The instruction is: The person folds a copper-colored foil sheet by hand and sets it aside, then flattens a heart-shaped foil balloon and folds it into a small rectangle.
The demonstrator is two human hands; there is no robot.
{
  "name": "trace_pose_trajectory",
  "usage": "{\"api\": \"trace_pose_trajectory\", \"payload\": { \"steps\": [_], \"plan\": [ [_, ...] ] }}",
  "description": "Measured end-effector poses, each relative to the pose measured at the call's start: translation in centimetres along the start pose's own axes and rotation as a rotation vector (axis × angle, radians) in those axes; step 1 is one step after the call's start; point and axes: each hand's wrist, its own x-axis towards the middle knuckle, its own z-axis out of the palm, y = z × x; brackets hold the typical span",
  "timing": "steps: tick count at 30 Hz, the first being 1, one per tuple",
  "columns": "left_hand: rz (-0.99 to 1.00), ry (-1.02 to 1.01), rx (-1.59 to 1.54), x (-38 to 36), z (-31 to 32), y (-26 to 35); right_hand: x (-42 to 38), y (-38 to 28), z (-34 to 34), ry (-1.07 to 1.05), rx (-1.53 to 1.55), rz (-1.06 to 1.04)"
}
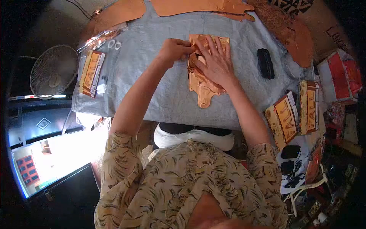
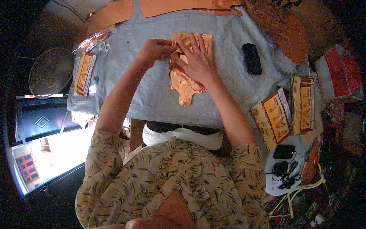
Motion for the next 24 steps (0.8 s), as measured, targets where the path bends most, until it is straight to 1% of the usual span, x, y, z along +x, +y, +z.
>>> {"api": "trace_pose_trajectory", "payload": {
  "steps": [2, 4, 7, 8, 10, 11, 13, 16, 19, 24],
  "plan": [
    [-0.012, -0.024, -0.019, -0.1, -0.1, 0.4, 0.0, 0.0, 0.0, -0.012, -0.01, -0.003],
    [-0.041, -0.048, 0.095, -0.5, -0.4, 1.3, 0.0, 0.0, 0.0, -0.014, -0.018, -0.005],
    [-0.037, -0.096, 0.064, -0.2, -0.6, 1.1, 0.1, -0.2, -0.4, -0.035, -0.031, 0.0],
    [-0.038, -0.097, 0.062, -0.6, -0.5, 1.6, 0.1, -0.2, -0.4, -0.053, -0.038, 0.009],
    [-0.082, -0.072, 0.154, -1.8, -0.4, 3.0, 0.1, -0.1, -0.3, -0.041, -0.031, 0.002],
    [-0.085, -0.073, 0.151, -1.6, -0.4, 2.7, 0.2, -0.1, -0.3, -0.028, -0.022, -0.004],
    [-0.021, -0.084, 0.114, -0.7, -0.5, 1.7, 0.1, -0.1, -0.4, -0.043, -0.021, -0.001],
    [-0.02, -0.106, 0.071, 0.5, -0.9, 0.5, 0.2, -0.1, -0.4, -0.054, -0.037, -0.007],
    [-0.012, -0.136, 0.029, 0.0, -1.0, 1.1, 0.2, -0.3, -0.7, -0.07, -0.048, -0.001],
    [0.015, -0.175, 0.036, 0.7, -1.3, 0.1, 0.2, -0.1, -0.5, -0.102, -0.068, 0.005]
  ]
}}
